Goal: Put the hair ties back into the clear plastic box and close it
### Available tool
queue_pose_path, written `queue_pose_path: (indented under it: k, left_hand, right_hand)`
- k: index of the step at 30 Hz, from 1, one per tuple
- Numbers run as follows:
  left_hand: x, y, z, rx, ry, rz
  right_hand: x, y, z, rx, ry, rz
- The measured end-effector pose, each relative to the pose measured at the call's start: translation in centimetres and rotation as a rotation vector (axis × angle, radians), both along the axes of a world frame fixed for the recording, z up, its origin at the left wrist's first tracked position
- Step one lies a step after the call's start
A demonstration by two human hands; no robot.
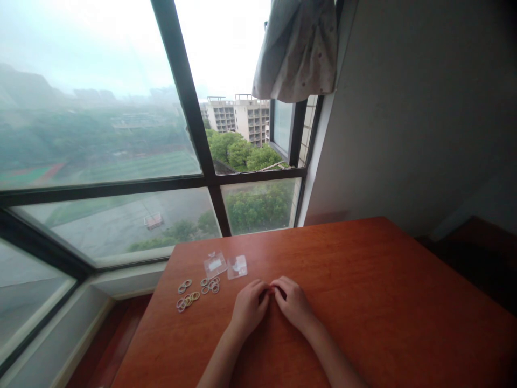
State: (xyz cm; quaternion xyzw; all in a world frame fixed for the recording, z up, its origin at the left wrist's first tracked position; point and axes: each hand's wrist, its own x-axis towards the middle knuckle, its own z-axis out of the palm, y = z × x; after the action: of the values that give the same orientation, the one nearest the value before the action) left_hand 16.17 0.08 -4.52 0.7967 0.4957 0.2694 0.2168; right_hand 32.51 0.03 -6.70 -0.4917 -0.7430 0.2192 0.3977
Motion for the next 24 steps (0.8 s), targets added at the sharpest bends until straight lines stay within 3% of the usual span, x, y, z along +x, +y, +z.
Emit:
queue_pose_path:
  k: [24]
  left_hand:
    - [0.03,-0.01,-0.03,-0.012,0.014,0.005]
  right_hand:
    - [-0.08,0.02,-0.19,-0.028,0.007,0.012]
